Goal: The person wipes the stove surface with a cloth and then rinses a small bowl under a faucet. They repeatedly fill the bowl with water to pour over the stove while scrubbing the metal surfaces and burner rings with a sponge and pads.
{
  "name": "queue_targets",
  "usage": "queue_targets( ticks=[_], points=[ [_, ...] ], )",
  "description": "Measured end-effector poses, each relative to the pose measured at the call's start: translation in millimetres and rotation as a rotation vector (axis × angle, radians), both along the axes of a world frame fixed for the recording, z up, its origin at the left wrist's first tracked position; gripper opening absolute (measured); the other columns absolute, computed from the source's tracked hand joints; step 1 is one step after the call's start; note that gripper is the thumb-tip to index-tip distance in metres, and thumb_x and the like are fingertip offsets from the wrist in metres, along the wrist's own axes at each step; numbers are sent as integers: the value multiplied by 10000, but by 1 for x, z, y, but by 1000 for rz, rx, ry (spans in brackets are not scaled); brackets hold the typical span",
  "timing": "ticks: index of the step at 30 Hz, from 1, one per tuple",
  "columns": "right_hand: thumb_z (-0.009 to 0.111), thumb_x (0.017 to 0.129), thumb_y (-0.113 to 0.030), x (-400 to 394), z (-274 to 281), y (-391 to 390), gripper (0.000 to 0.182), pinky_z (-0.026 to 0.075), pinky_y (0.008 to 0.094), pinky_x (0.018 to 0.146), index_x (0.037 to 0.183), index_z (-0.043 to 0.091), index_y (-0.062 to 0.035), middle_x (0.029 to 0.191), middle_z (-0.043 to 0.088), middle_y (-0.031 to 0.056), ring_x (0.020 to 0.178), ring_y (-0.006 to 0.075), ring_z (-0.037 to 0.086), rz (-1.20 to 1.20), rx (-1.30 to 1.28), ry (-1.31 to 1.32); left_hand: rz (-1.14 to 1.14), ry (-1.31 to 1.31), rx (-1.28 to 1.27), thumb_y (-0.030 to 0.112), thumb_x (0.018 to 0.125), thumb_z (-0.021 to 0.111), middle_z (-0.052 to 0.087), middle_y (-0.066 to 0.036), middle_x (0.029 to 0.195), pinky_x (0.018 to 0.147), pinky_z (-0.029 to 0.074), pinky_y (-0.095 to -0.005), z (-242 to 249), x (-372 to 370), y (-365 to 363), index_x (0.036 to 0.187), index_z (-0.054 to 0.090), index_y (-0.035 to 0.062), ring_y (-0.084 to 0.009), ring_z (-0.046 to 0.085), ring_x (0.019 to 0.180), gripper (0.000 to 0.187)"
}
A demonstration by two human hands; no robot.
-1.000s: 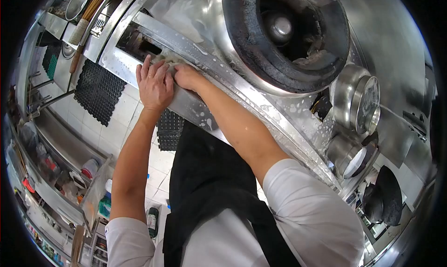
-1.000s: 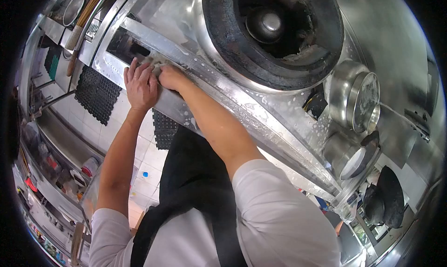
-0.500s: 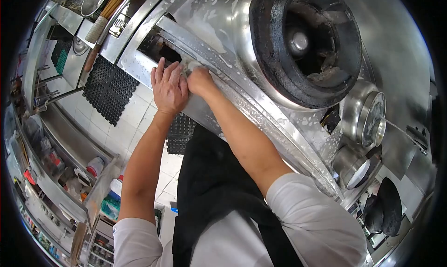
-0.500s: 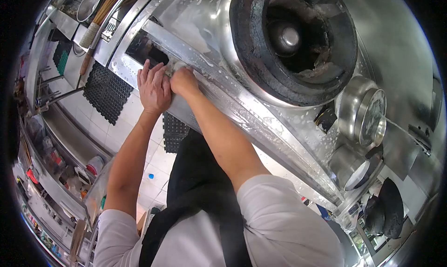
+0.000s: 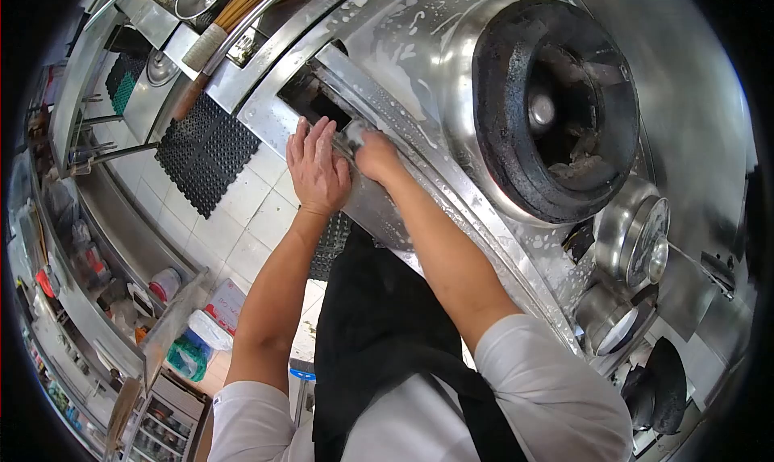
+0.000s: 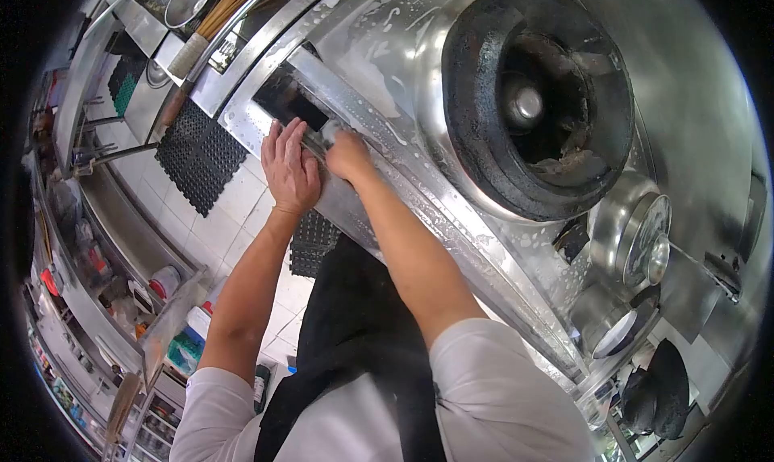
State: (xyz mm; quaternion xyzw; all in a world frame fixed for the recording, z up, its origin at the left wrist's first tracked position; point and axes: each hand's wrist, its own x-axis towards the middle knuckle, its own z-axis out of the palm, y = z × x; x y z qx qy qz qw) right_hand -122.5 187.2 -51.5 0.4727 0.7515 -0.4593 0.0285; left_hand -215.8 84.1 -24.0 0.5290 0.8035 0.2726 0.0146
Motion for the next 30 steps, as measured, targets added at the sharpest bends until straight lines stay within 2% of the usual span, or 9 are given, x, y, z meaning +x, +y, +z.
queue_targets(
  ticks=[5,9,15,19,21,23,25,27,30],
  points=[
    [554,907,-184,-42,-26,12,306,487,463,977,1134,657,-6,1188,648,282,1150,413,613,6,23,8,26,-5,-27,112,782,552,541,-101,1423,1172,234,-554,4,0,0,1349,562,76,-403,368,1410,568],
    [604,909,-195,-61,-31,16,338,492,466,933,1154,654,33,1162,645,313,1107,462,618,-181,-124,344,48,-49,1,81,785,538,548,-117,1421,1184,222,-534,7,1,-1,1352,561,70,-411,377,1402,568],
    [661,863,-191,-85,-30,25,295,494,515,872,1077,663,12,1062,647,339,1032,480,615,-25,92,411,81,-93,28,65,763,527,508,-149,1453,1194,199,-527,8,-4,-1,1443,468,58,-398,362,1416,682],
    [663,861,-258,-120,-81,43,341,528,467,885,1086,707,-4,1083,681,279,1031,423,661,32,-92,185,113,-95,41,65,752,524,456,-163,1495,1200,182,-518,6,-6,2,1463,437,53,-391,342,1429,716],
    [616,887,-269,-111,-94,46,342,528,442,932,1094,727,-20,1157,677,254,1078,378,668,307,25,146,116,-81,13,67,752,523,444,-161,1506,1201,178,-515,6,-3,1,1463,438,53,-388,340,1431,716],
    [585,907,-256,-91,-35,46,336,519,435,956,1102,728,-23,1204,661,255,1104,366,661,547,68,-51,115,-59,-11,70,756,523,444,-151,1509,1201,177,-513,8,-3,0,1457,446,54,-386,343,1429,705],
    [546,923,-221,-75,-44,35,341,483,434,1009,1124,719,-7,1303,607,260,1205,361,607,332,-40,-154,120,-46,-3,72,769,518,451,-145,1507,1198,177,-516,4,-2,-1,1449,457,56,-386,347,1427,684],
    [558,911,-217,-78,-64,28,323,501,445,979,1081,731,-4,1234,641,265,1157,370,634,225,-40,132,107,-38,-6,82,769,525,447,-135,1515,1198,169,-522,2,-2,0,1454,454,64,-379,333,1438,689],
    [557,903,-205,-104,-71,34,294,524,453,937,1014,749,-11,1137,681,256,1079,375,669,154,-66,181,110,-38,-18,105,756,547,427,-123,1535,1202,151,-532,-3,-4,-1,1464,443,76,-367,301,1463,717]
  ],
)
